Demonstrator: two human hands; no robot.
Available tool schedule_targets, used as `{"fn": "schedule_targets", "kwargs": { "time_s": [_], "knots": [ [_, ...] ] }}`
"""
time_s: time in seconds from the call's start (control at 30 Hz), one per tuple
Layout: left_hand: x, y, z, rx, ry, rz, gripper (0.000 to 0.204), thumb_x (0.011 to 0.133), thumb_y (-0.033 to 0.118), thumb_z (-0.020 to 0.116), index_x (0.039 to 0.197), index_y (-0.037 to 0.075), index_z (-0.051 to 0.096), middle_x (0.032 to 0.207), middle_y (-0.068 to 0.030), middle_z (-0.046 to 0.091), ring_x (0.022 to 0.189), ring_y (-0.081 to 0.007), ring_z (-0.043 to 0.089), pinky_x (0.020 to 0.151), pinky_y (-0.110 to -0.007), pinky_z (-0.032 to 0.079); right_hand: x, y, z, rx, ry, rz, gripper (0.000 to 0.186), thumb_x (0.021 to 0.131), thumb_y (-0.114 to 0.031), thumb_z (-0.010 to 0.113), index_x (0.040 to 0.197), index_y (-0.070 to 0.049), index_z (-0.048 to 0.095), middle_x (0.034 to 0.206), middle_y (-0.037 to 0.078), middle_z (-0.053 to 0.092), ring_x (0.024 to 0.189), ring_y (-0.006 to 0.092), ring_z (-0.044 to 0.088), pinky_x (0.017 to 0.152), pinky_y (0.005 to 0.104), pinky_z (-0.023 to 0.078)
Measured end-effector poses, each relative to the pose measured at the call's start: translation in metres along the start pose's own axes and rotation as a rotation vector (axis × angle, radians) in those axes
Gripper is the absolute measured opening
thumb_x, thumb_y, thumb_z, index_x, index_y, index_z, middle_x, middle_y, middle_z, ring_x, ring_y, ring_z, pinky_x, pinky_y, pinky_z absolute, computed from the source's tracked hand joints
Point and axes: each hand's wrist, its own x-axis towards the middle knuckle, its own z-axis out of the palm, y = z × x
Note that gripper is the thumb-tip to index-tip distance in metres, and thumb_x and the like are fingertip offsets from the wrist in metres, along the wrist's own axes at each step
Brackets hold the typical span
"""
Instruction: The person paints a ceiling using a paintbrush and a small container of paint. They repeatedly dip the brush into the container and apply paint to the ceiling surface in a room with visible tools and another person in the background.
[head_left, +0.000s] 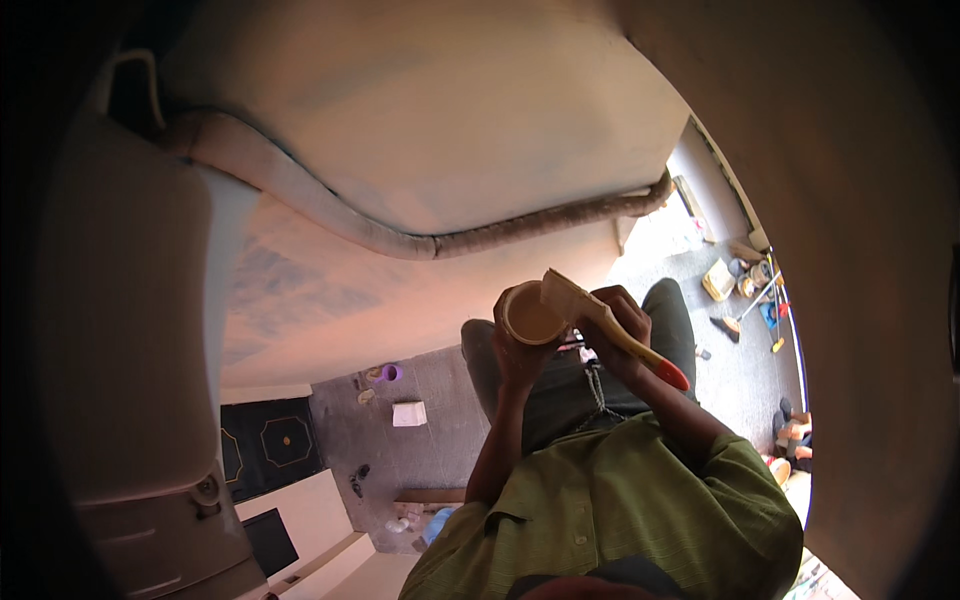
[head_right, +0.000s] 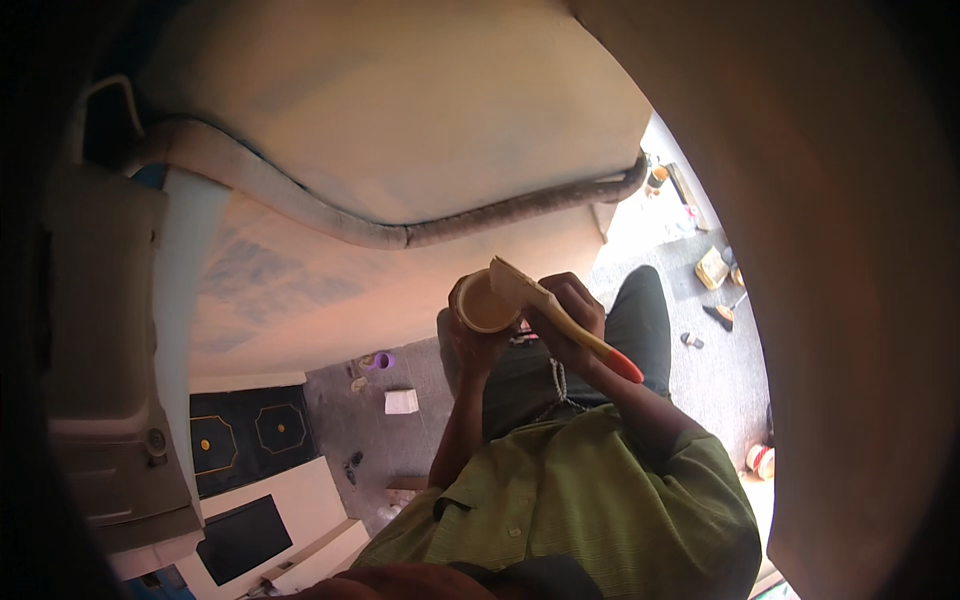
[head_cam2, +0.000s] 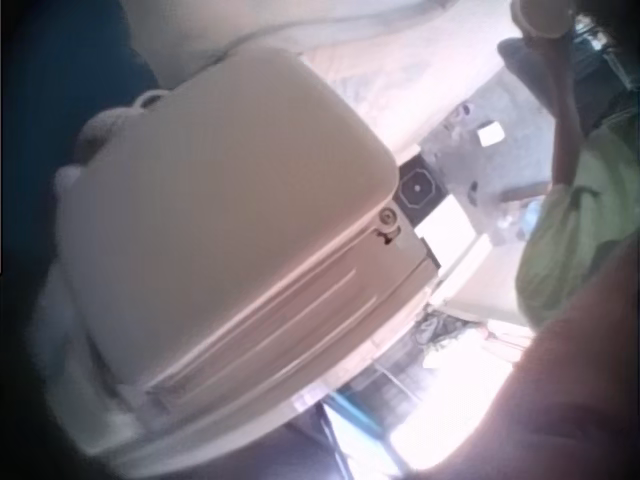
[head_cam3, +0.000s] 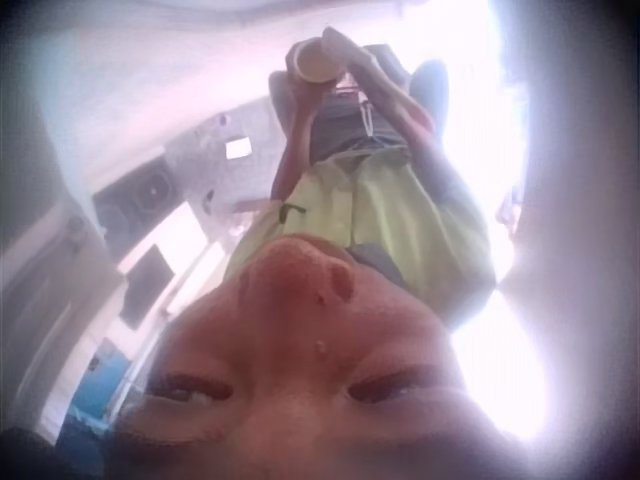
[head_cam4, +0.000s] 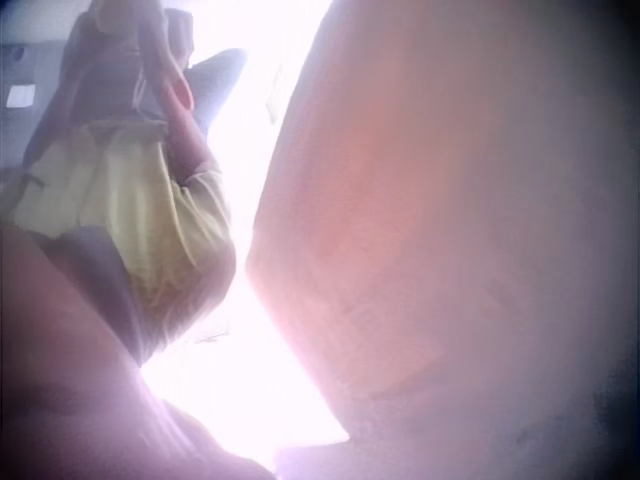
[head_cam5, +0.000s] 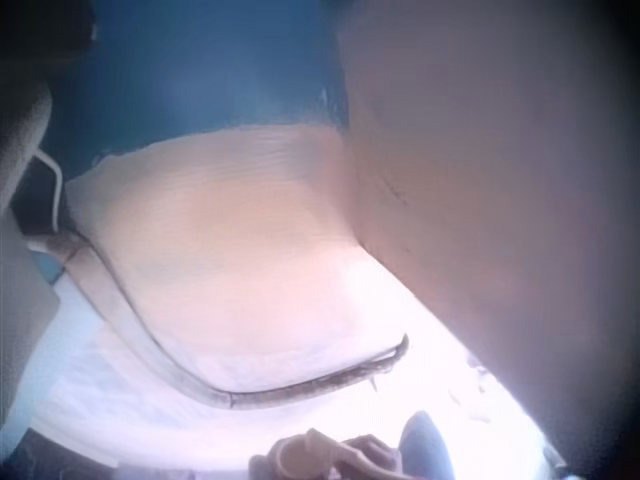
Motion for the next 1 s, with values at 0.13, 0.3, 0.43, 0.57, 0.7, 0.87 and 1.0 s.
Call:
{"fn": "schedule_targets", "kwargs": {
  "time_s": [0.13,0.3,0.43,0.57,0.7,0.87,1.0],
  "knots": [
    [0.026,0.015,-0.010,-0.030,0.024,-0.004,0.084,0.063,0.023,0.094,0.129,0.002,0.048,0.116,-0.0143,0.064,0.105,-0.0279,0.065,0.091,-0.038,0.054,0.023,-0.007,0.006,0.039,0.017,-0.081,0.017,0.079,-0.004,0.075,0.094,0.000,0.067,0.090,0.013,0.064,0.078,0.0253,0.066,0.065,0.0329,0.052],
    [0.067,0.036,-0.016,-0.094,0.112,0.080,0.082,0.061,0.017,0.094,0.129,0.005,0.050,0.120,-0.0133,0.064,0.111,-0.0263,0.063,0.094,-0.039,0.052,0.053,-0.026,0.013,0.053,-0.013,-0.140,0.017,0.080,-0.002,0.072,0.095,0.003,0.066,0.093,0.016,0.065,0.080,0.0276,0.066,0.067,0.0350,0.053],
    [0.084,0.041,-0.024,-0.055,0.143,0.074,0.082,0.060,0.017,0.094,0.129,0.004,0.051,0.118,-0.0134,0.063,0.109,-0.0268,0.063,0.094,-0.039,0.052,0.056,-0.025,0.020,-0.004,0.144,-0.295,0.017,0.079,0.001,0.073,0.095,0.003,0.065,0.094,0.016,0.064,0.080,0.0292,0.066,0.063,0.0354,0.053],
    [0.083,0.034,-0.026,-0.047,0.153,0.086,0.080,0.061,0.018,0.094,0.128,0.004,0.051,0.118,-0.0130,0.063,0.108,-0.0268,0.063,0.094,-0.039,0.052,0.057,-0.028,0.015,-0.005,0.136,-0.265,0.018,0.079,0.002,0.072,0.096,0.002,0.065,0.093,0.017,0.064,0.079,0.0298,0.066,0.062,0.0354,0.053],
    [0.078,0.037,-0.025,-0.038,0.132,0.031,0.080,0.062,0.018,0.094,0.128,0.004,0.051,0.118,-0.0131,0.063,0.108,-0.0267,0.063,0.094,-0.039,0.052,0.060,-0.026,0.014,-0.002,0.054,-0.260,0.017,0.080,-0.001,0.073,0.095,0.002,0.065,0.093,0.016,0.064,0.078,0.0291,0.066,0.063,0.0351,0.053],
    [0.079,0.038,-0.024,-0.093,0.135,0.056,0.079,0.062,0.019,0.094,0.127,0.004,0.051,0.117,-0.0136,0.064,0.107,-0.0266,0.064,0.093,-0.039,0.052,0.062,-0.027,0.019,0.034,-0.043,-0.103,0.016,0.081,-0.003,0.074,0.094,0.001,0.065,0.093,0.014,0.065,0.077,0.0275,0.066,0.064,0.0352,0.053],
    [0.088,0.040,-0.031,-0.046,0.142,0.053,0.077,0.062,0.018,0.093,0.126,0.003,0.052,0.115,-0.0137,0.065,0.106,-0.0266,0.064,0.092,-0.039,0.052,0.076,-0.031,0.022,-0.003,0.070,-0.218,0.016,0.082,-0.003,0.072,0.096,0.001,0.065,0.091,0.013,0.063,0.076,0.0266,0.066,0.065,0.0346,0.052]
  ]
}}
